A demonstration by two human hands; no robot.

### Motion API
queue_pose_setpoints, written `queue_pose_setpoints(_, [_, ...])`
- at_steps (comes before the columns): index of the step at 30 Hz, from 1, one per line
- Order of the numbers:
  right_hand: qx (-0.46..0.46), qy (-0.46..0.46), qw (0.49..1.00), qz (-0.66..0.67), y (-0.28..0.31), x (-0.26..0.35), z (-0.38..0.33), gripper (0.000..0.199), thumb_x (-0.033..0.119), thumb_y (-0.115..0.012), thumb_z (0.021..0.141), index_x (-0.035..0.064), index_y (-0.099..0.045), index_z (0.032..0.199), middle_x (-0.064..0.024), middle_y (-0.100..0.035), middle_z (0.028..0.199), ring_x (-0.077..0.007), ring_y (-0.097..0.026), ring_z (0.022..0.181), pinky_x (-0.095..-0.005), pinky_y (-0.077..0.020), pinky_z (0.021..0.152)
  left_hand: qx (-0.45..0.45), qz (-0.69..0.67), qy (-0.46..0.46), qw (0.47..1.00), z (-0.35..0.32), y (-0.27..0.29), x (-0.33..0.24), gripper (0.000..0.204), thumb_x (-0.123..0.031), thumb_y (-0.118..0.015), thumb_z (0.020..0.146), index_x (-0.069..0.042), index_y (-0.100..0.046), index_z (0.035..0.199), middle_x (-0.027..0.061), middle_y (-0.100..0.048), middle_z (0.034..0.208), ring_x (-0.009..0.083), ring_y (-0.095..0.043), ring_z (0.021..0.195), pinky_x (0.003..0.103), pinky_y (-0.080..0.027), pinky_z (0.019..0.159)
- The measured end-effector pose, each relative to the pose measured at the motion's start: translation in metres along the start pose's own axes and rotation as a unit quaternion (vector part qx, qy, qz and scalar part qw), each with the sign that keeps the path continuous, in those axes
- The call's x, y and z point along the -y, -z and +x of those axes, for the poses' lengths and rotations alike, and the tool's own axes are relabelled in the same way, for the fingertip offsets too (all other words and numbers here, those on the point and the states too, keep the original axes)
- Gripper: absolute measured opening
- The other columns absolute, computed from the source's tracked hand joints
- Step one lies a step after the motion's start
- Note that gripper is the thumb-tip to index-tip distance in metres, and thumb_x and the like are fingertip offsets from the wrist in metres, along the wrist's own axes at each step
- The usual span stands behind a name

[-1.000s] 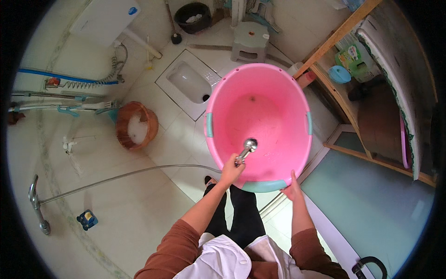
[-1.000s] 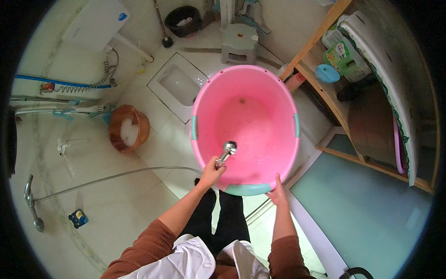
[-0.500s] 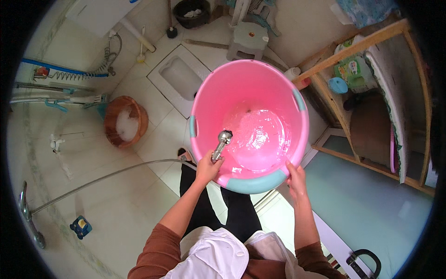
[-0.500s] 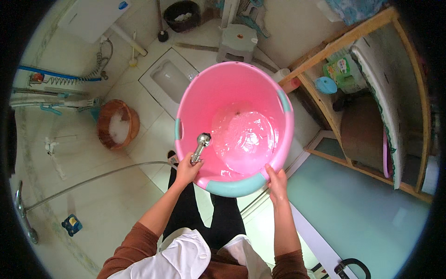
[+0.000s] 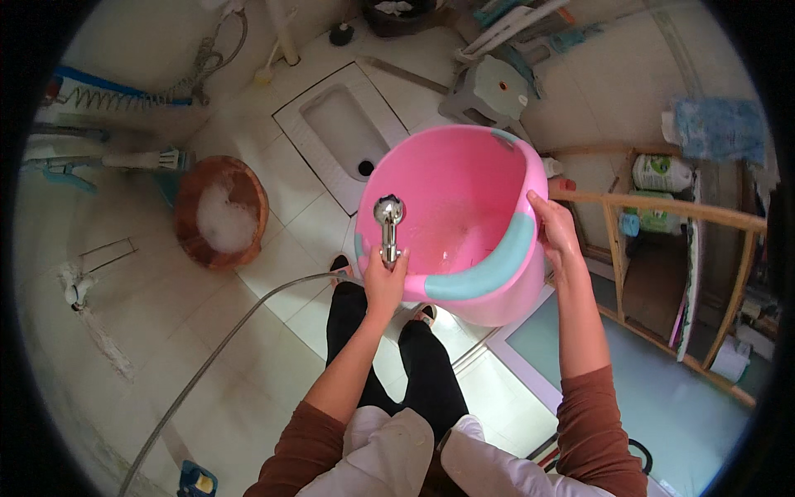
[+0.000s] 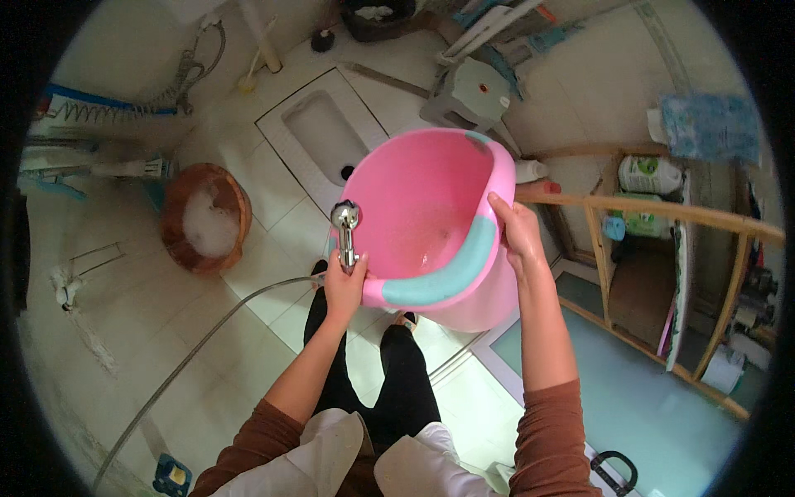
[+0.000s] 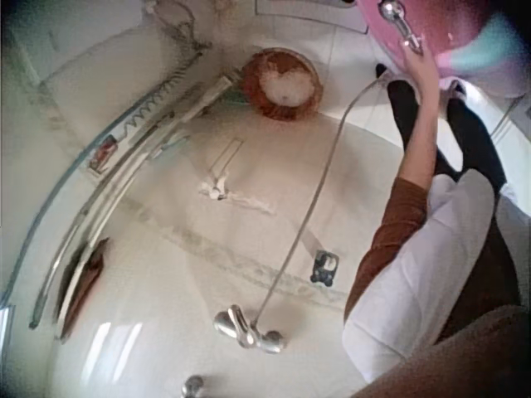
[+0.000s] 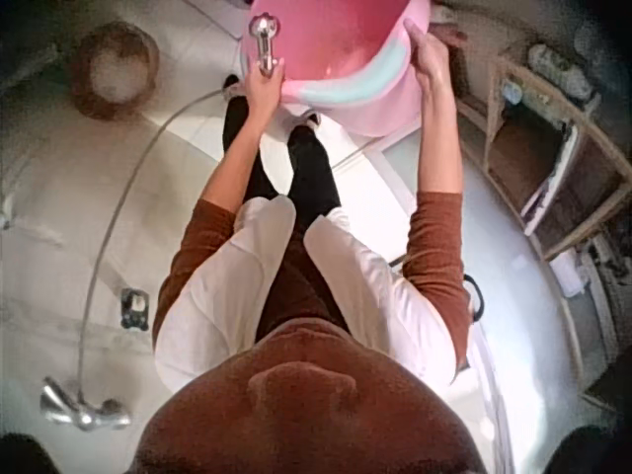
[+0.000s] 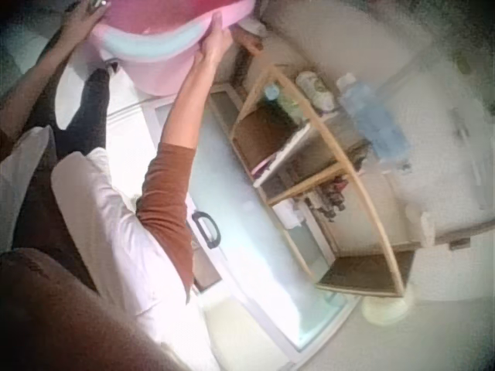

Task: The person retrieves a pink plastic basin from a shelf, fills it with water from a shower head, and scrubs the interior with a sponge. The person then rinses the basin and places it on the floor.

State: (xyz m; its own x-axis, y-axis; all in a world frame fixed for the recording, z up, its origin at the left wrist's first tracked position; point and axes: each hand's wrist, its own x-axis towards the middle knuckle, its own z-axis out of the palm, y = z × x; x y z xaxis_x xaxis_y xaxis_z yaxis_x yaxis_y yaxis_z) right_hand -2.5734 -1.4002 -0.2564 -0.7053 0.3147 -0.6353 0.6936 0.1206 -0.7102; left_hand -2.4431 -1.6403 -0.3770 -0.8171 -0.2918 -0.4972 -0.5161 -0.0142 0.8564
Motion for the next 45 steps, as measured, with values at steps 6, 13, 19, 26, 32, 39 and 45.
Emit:
queue_pose_setpoints(6, [0.002, -0.008, 0.997, -0.078, -0.07, 0.034, 0.074, 0.031, 0.035, -0.065, 0.082, 0.0089, -0.057, 0.068, 0.0019, -0.052, 0.058, -0.0083, -0.043, 0.044, -0.0242, -0.0278, 0.039, -0.067, 0.043, -0.031, 0.996, 0.088, 0.017, -0.004, 0.027, -0.025, -0.065, 0.081, -0.004, -0.051, 0.091, 0.0068, -0.054, 0.069, 0.0219, -0.054, 0.062, 0.038, -0.041, 0.059])
queue_pose_setpoints(13, [0.014, -0.004, 0.997, -0.074, -0.135, 0.048, 0.127, 0.031, 0.031, -0.066, 0.082, 0.007, -0.055, 0.066, -0.0007, -0.051, 0.056, -0.0111, -0.042, 0.041, -0.0273, -0.0286, 0.036, -0.043, 0.039, -0.019, 0.998, 0.161, 0.04, -0.004, 0.03, -0.026, -0.066, 0.081, -0.004, -0.05, 0.093, 0.0067, -0.056, 0.07, 0.0217, -0.055, 0.063, 0.037, -0.043, 0.06])
queue_pose_setpoints(19, [0.013, -0.018, 0.998, -0.055, -0.162, 0.042, 0.166, 0.03, 0.028, -0.068, 0.08, 0.0059, -0.053, 0.067, -0.0023, -0.05, 0.056, -0.0121, -0.041, 0.041, -0.0279, -0.0289, 0.036, -0.023, -0.056, 0.012, 0.998, 0.192, 0.044, -0.001, 0.029, -0.027, -0.065, 0.082, -0.004, -0.049, 0.092, 0.0079, -0.059, 0.07, 0.0207, -0.057, 0.063, 0.036, -0.044, 0.061])
queue_pose_setpoints(26, [0.017, -0.033, 0.999, -0.002, -0.188, 0.036, 0.189, 0.027, 0.026, -0.068, 0.081, 0.0053, -0.053, 0.071, -0.0026, -0.052, 0.061, -0.0129, -0.045, 0.045, -0.0276, -0.0338, 0.038, -0.03, 0.008, -0.009, 0.999, 0.201, 0.026, -0.023, 0.031, -0.03, -0.065, 0.081, -0.005, -0.05, 0.091, 0.0119, -0.06, 0.07, 0.0281, -0.06, 0.066, 0.04, -0.045, 0.062])
queue_pose_setpoints(32, [0.045, -0.041, 0.998, 0.0, -0.2, 0.037, 0.178, 0.022, 0.024, -0.063, 0.085, 0.0041, -0.053, 0.084, -0.0044, -0.058, 0.073, -0.0132, -0.053, 0.056, -0.0266, -0.0445, 0.051, -0.03, 0.159, -0.015, 0.987, 0.188, -0.005, -0.051, 0.034, -0.033, -0.063, 0.08, -0.005, -0.051, 0.094, 0.0159, -0.062, 0.077, 0.0383, -0.058, 0.077, 0.049, -0.043, 0.068])
queue_pose_setpoints(39, [0.01, 0.02, 0.995, 0.096, -0.056, -0.065, 0.143, 0.018, 0.024, -0.053, 0.091, 0.007, -0.053, 0.097, -0.0096, -0.062, 0.082, -0.0226, -0.065, 0.075, -0.0345, -0.0549, 0.063, -0.048, 0.234, 0.03, 0.971, 0.179, -0.014, -0.064, 0.035, -0.035, -0.057, 0.084, -0.006, -0.048, 0.101, 0.0168, -0.063, 0.079, 0.0381, -0.06, 0.074, 0.05, -0.044, 0.064])
queue_pose_setpoints(45, [-0.388, -0.297, 0.861, -0.144, 0.139, -0.301, 0.058, 0.033, 0.038, -0.052, 0.089, 0.0063, -0.056, 0.097, -0.0071, -0.056, 0.096, -0.018, -0.051, 0.088, -0.0375, -0.0431, 0.07, -0.095, 0.224, -0.018, 0.97, 0.18, -0.021, -0.061, 0.034, -0.037, -0.059, 0.083, -0.004, -0.049, 0.089, 0.0163, -0.061, 0.074, 0.0376, -0.059, 0.07, 0.046, -0.043, 0.061])
